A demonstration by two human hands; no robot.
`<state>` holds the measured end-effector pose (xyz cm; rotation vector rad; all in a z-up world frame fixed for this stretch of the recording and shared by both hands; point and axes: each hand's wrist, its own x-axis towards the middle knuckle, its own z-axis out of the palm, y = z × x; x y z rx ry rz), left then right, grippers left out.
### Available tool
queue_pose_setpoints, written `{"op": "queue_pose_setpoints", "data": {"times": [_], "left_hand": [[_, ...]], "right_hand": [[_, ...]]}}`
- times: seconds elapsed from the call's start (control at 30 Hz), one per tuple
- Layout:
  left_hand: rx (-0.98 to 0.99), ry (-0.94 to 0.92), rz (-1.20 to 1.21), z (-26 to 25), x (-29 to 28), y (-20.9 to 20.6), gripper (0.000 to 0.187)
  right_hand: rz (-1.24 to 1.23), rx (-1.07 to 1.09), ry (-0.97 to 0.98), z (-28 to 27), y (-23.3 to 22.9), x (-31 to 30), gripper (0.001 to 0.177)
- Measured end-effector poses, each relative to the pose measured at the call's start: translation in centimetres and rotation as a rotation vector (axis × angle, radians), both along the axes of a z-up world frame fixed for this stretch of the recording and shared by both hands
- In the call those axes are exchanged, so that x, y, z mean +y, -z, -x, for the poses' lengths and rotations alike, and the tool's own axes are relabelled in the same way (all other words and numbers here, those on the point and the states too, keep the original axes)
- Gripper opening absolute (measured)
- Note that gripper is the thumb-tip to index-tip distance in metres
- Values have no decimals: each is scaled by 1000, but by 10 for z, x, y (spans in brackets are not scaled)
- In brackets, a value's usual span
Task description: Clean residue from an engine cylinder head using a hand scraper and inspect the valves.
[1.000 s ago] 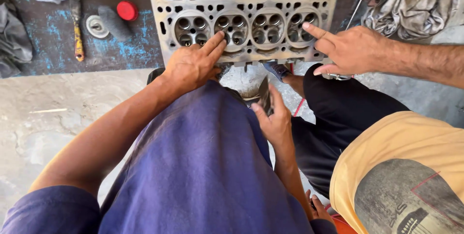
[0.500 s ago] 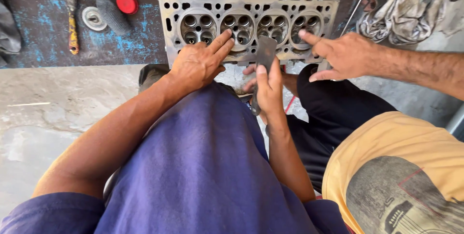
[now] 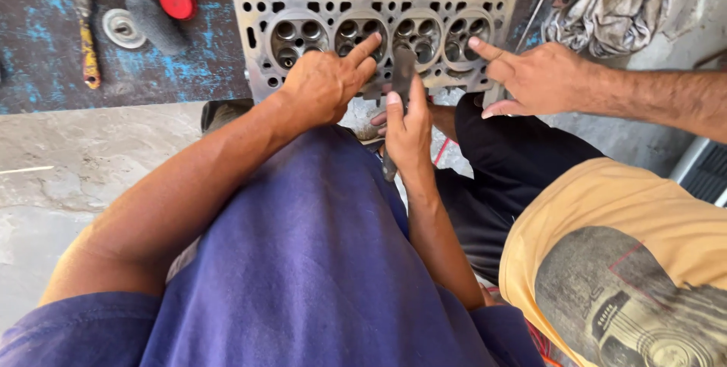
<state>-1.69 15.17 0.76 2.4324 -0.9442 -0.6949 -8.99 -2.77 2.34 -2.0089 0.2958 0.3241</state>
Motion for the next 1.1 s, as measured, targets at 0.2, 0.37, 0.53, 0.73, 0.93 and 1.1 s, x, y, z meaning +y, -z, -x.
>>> {"op": "queue_pose_setpoints", "data": {"times": [0.2, 0.37, 0.53, 0.73, 0.93, 1.1], "left_hand": [[-45, 104, -144, -7, 1, 6, 40], [-243, 63, 46, -1, 7, 19, 26], [-74, 119, -3, -6, 12, 18, 46], [15, 106, 42, -8, 4, 32, 47], [81, 126, 16, -11, 5, 29, 46], [80, 130, 14, -10, 7, 26, 46]], "right_hand": [[28, 185, 35, -19, -13, 18, 42], [62, 149, 69, -23, 2, 25, 39], [94, 113, 126, -21, 17, 31, 41], [243, 151, 163, -25, 6, 46, 40], [207, 149, 148, -27, 10, 39, 35], [190, 126, 127, -30, 7, 39, 32]]}}
